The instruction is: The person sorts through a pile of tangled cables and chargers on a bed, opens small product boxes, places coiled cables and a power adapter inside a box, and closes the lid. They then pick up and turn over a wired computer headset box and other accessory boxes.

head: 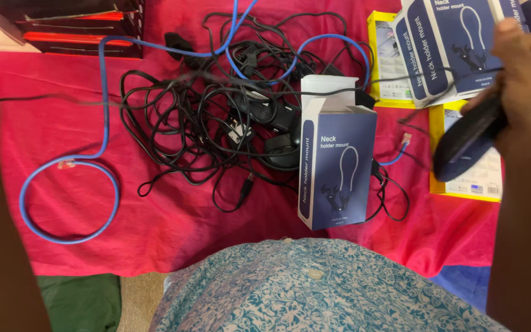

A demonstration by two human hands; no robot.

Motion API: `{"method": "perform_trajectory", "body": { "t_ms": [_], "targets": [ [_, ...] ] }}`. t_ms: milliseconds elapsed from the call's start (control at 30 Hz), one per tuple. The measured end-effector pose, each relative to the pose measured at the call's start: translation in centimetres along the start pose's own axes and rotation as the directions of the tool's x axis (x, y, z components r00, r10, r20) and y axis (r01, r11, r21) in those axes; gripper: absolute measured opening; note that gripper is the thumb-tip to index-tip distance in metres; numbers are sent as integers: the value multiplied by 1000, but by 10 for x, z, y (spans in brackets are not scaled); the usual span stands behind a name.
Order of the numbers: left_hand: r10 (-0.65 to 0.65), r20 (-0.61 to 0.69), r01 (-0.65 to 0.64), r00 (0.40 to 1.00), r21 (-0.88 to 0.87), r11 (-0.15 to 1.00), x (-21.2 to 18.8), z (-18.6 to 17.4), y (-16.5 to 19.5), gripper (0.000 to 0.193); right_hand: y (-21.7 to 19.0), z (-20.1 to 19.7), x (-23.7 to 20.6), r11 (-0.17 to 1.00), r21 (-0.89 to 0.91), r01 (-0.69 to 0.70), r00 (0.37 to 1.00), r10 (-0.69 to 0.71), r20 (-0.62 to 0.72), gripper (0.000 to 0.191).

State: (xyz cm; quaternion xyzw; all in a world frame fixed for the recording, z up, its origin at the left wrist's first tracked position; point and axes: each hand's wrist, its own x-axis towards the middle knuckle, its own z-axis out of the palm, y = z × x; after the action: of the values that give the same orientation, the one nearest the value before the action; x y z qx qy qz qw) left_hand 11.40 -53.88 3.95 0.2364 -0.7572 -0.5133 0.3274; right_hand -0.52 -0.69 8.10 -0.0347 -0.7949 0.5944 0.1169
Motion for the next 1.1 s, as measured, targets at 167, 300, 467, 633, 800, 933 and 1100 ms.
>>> {"method": "perform_trajectory", "body": {
  "t_ms": [167,300,467,633,800,933,1100],
  "targets": [
    [316,506,-399,803,62,915,-40,56,49,23,-24,44,-24,989,130,64,977,-88,194,36],
    [565,632,-595,530,-198,779,-66,109,84,43,-46,79,-45,979,199,52,927,-121,354,36],
    [701,639,-626,316,-415,660,-78,142,98,47,-61,90,-56,969,247,18,850,-144,506,33],
    [578,738,-360,348,-464,809,-77,149,93,24,-61,84,-60,992,108,63,792,-115,600,24],
    [205,876,210,436,-321,924,-74,144,106,33,-63,86,-64,983,22,184,770,-158,619,24],
    [182,915,87,361,-228,970,-70,131,119,35,-73,82,-69,976,139,166,666,-215,715,31],
    [139,911,-67,388,-123,990,-80,137,117,33,-74,87,-73,985,80,155,668,-164,726,34]
  ]
}}
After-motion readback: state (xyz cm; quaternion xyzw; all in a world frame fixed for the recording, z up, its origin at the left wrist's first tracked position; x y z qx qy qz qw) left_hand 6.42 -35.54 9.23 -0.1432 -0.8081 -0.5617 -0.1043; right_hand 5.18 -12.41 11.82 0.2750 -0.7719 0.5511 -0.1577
